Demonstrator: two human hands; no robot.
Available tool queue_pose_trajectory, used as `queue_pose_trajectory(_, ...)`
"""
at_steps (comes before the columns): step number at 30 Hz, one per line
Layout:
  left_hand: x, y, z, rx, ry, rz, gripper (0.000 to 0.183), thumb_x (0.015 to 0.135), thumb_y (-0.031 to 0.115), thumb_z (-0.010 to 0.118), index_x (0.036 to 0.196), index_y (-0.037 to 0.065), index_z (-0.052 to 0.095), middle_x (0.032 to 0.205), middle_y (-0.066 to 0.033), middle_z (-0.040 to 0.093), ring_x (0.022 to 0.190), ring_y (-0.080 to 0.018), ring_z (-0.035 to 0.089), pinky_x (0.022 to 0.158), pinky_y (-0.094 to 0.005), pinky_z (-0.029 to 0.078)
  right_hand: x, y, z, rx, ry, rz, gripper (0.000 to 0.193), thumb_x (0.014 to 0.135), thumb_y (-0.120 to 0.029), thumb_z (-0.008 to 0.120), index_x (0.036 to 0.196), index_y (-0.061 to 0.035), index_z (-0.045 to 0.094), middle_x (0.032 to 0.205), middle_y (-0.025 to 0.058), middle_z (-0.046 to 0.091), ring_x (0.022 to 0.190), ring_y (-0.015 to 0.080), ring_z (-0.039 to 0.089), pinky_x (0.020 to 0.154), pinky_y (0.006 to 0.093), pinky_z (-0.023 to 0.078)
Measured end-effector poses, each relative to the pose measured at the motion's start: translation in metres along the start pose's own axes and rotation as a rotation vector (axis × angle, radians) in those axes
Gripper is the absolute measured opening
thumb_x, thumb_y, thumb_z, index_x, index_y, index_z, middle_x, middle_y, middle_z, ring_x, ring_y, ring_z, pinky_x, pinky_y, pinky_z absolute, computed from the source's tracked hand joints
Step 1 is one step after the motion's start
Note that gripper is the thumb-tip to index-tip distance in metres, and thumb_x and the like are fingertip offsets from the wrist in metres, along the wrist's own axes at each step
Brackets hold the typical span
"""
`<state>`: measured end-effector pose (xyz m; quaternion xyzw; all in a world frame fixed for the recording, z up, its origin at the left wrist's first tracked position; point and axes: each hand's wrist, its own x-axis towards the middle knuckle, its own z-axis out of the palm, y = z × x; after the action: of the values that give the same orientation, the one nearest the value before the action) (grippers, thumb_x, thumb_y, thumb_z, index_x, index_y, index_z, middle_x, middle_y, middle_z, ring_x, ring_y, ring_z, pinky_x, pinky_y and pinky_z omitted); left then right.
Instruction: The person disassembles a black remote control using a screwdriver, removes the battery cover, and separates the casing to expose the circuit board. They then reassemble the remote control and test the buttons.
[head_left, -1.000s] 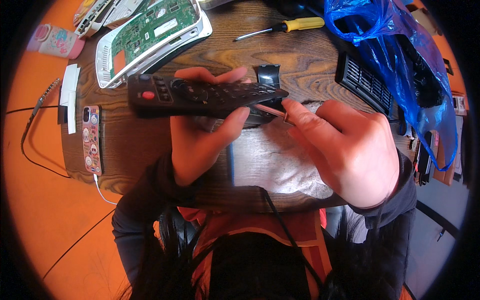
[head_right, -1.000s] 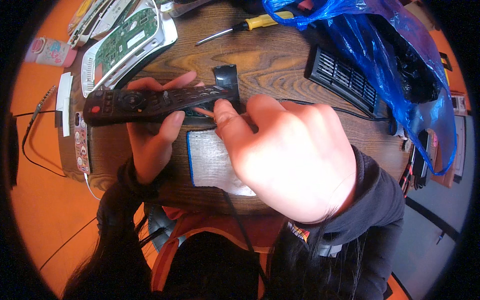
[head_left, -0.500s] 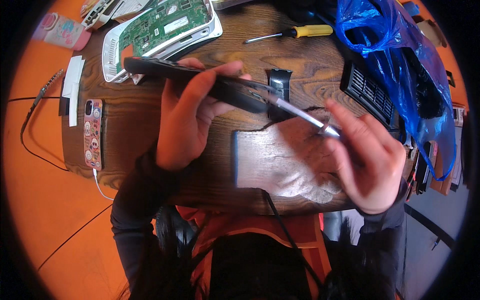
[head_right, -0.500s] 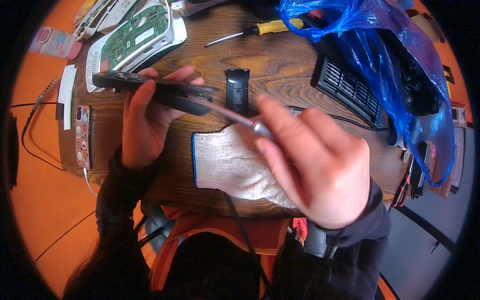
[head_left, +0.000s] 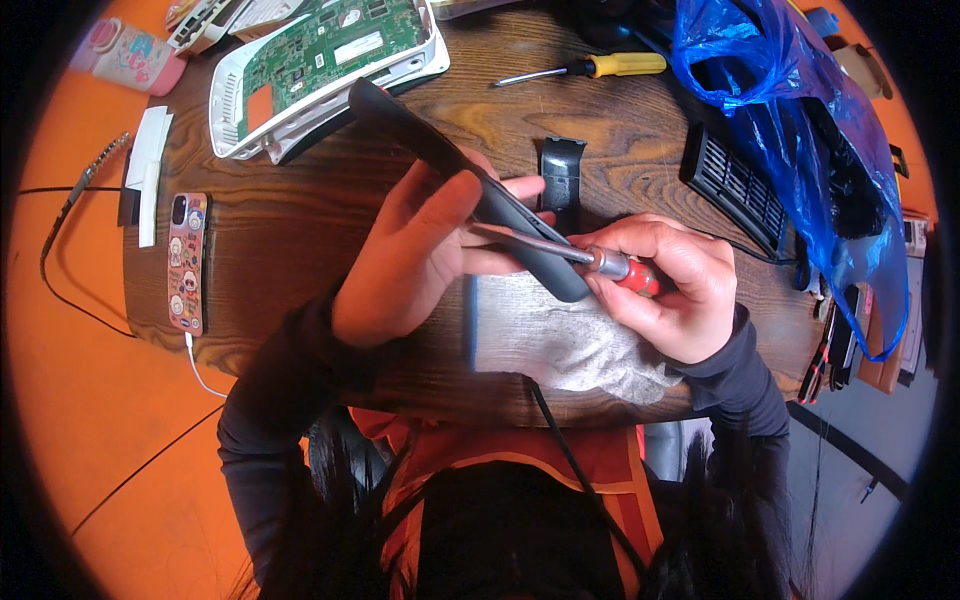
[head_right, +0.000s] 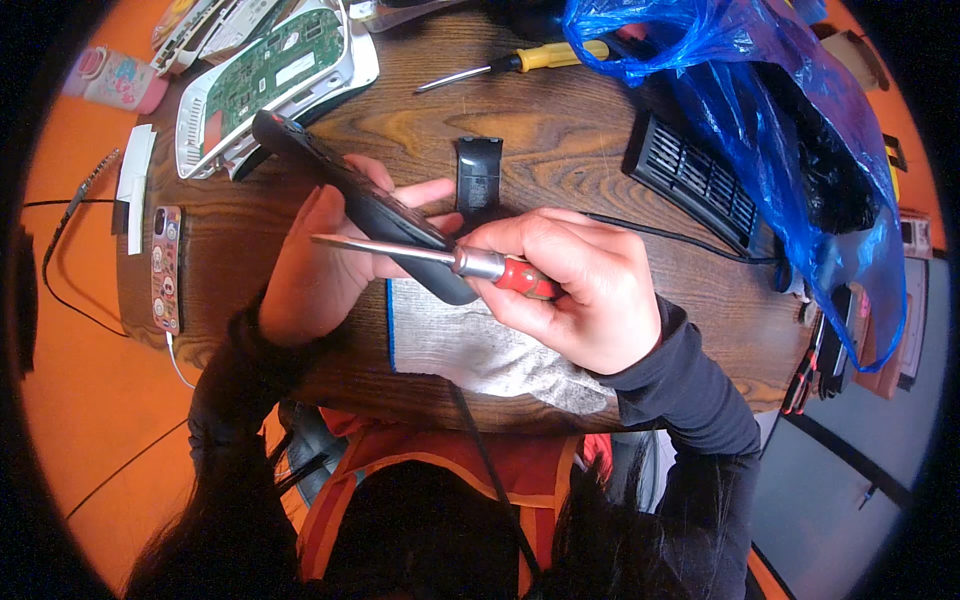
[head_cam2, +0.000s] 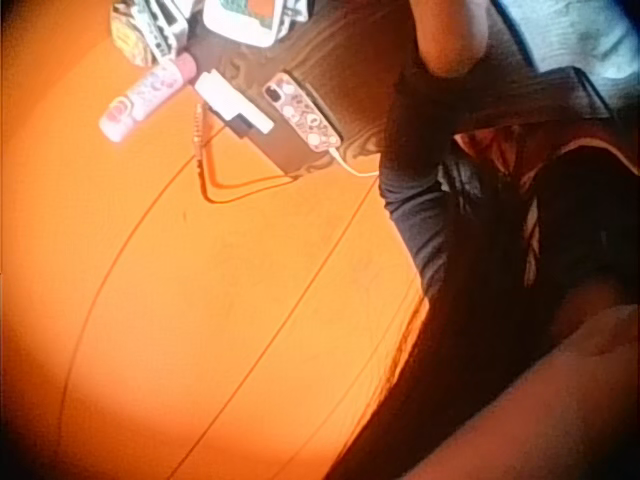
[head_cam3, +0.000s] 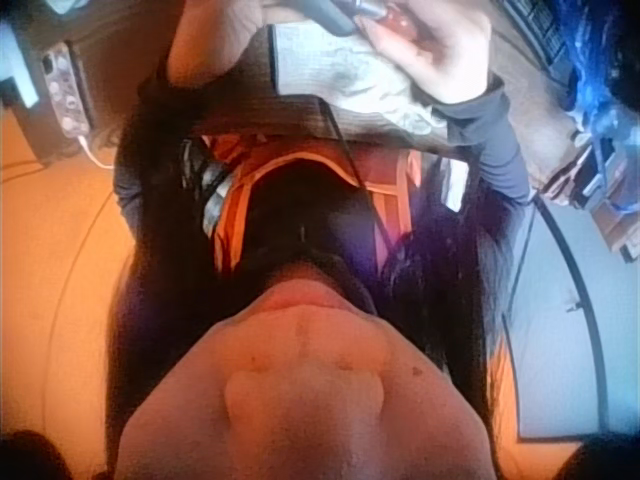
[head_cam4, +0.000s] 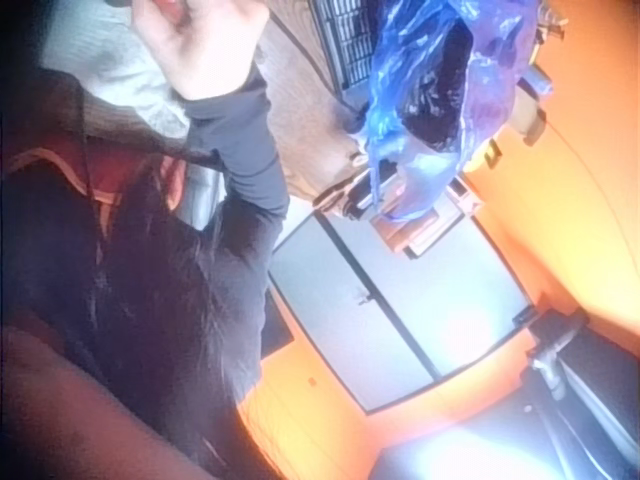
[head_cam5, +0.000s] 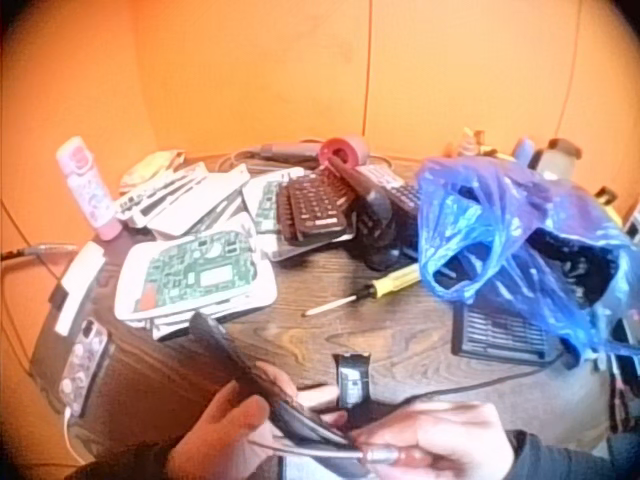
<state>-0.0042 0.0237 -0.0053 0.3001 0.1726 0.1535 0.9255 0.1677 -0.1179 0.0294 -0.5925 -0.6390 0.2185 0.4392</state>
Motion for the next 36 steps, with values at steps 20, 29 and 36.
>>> queue_pose_trajectory(20, -0.003, 0.011, -0.002, 0.122, 0.129, 0.310, 0.026, 0.082, -0.001, 0.057, 0.104, 0.005, 0.042, 0.111, -0.0175, 0.057, 0.107, -0.0233, 0.054, 0.093, -0.0414, 0.043, -0.002, -0.020, -0.029, -0.432, 0.115, -0.162, 0.034, 0.065, 0.001, 0.068, 0.099, -0.0032, 0.066, 0.068, 0.0059, 0.057, 0.054, 0.0153, 0.054, 0.047, 0.0255, 0.043)
queue_pose_trajectory(29, -0.004, 0.005, 0.002, 0.306, 0.126, 0.428, 0.042, 0.075, -0.011, 0.060, 0.108, 0.004, 0.039, 0.116, -0.0195, 0.054, 0.108, -0.0232, 0.053, 0.095, -0.0350, 0.041, -0.005, -0.027, -0.024, -0.849, 0.017, -0.246, 0.042, 0.060, -0.005, 0.063, 0.101, -0.0131, 0.068, 0.075, 0.0013, 0.057, 0.056, 0.0118, 0.050, 0.047, 0.0234, 0.044)
queue_pose_trajectory(36, -0.007, -0.005, 0.003, 0.566, 0.067, 0.514, 0.044, 0.074, -0.004, 0.057, 0.111, 0.007, 0.036, 0.123, -0.0251, 0.048, 0.116, -0.0334, 0.048, 0.100, -0.0445, 0.037, -0.012, -0.022, -0.003, -0.952, 0.018, -0.310, 0.043, 0.065, -0.002, 0.057, 0.107, -0.0096, 0.064, 0.075, 0.0038, 0.054, 0.055, 0.0115, 0.050, 0.045, 0.0226, 0.043)
